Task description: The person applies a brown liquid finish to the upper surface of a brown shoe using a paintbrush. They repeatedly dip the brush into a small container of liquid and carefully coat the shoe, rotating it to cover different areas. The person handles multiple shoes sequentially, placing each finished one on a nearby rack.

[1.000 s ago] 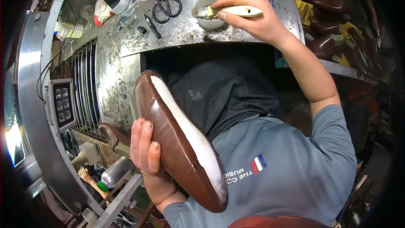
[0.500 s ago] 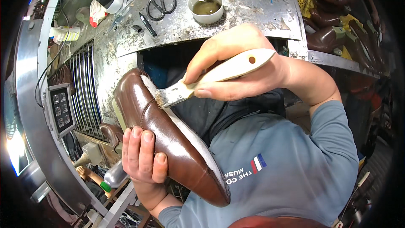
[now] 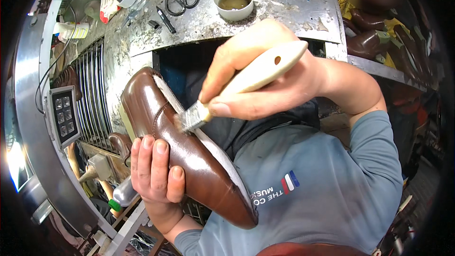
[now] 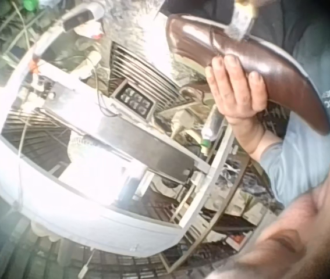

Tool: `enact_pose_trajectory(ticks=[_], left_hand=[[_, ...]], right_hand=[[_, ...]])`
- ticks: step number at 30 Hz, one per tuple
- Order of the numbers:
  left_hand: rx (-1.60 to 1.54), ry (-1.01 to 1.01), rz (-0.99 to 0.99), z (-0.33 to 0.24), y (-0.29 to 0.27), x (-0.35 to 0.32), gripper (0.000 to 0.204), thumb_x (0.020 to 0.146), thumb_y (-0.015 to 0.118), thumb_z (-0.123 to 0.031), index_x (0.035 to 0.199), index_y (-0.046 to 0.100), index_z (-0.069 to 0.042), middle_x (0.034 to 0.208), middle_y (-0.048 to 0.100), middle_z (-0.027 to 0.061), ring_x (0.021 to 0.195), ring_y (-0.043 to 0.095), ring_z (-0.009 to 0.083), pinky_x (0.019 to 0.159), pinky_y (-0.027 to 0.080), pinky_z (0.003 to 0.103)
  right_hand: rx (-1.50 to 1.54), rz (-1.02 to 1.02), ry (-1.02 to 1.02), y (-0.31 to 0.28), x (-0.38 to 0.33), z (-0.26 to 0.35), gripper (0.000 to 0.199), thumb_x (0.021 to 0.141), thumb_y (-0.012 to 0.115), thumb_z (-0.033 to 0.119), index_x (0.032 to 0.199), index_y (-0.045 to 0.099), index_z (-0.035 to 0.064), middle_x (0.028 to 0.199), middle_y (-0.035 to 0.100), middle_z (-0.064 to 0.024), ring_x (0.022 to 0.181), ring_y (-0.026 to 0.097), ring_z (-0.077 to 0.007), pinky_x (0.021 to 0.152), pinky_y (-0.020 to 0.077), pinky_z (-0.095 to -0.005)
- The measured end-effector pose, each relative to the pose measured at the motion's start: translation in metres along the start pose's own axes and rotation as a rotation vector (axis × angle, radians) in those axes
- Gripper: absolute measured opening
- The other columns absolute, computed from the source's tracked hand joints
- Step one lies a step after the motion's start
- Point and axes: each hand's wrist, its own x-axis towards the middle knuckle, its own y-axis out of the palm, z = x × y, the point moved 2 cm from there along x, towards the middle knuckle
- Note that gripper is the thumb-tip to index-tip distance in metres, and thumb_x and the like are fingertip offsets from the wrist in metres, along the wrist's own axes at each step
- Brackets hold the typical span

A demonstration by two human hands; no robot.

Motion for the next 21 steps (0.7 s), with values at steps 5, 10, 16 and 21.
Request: enact_pose_trajectory(ticks=[5,10,16,21], left_hand=[[0.043,0.039,-0.029,0.01,0.007,0.003,0.026,0.104,0.048,-0.011,0.129,0.042,-0.009,0.131,0.061,0.0233,0.117,0.063,0.0438,0.098,0.055,0.058],[0.035,0.01,-0.029,0.02,0.017,0.004,0.027,0.101,0.055,-0.008,0.127,0.046,-0.005,0.128,0.063,0.0256,0.114,0.064,0.0458,0.095,0.057,0.056],[0.062,-0.087,-0.063,0.027,0.029,0.003,0.031,0.096,0.06,-0.002,0.126,0.049,-0.003,0.124,0.065,0.0246,0.11,0.067,0.0448,0.092,0.059,0.053],[0.051,-0.169,-0.102,0.03,0.038,0.004,0.044,0.092,0.068,-0.009,0.13,0.05,0.001,0.121,0.066,0.0258,0.108,0.068,0.0434,0.091,0.059,0.049]], right_hand=[[0.08,0.067,0.065,-0.001,-0.006,0.014,0.012,0.08,0.078,0.008,0.087,0.075,-0.0014,0.078,0.073,-0.012,0.065,0.072,-0.0233,0.058,0.0577,-0.0303],[0.049,0.11,0.041,-0.005,-0.007,0.031,0.013,0.079,0.08,0.01,0.085,0.075,0.0005,0.076,0.072,-0.0098,0.064,0.072,-0.0231,0.056,0.0579,-0.0305],[0.013,0.132,0.042,-0.007,-0.005,0.047,0.012,0.079,0.08,0.01,0.083,0.074,0.0007,0.073,0.072,-0.0086,0.063,0.072,-0.0214,0.056,0.059,-0.0296],[-0.016,0.124,0.024,-0.01,-0.003,0.056,0.013,0.08,0.08,0.011,0.084,0.075,0.0003,0.072,0.072,-0.009,0.061,0.071,-0.0193,0.052,0.0579,-0.0272]])
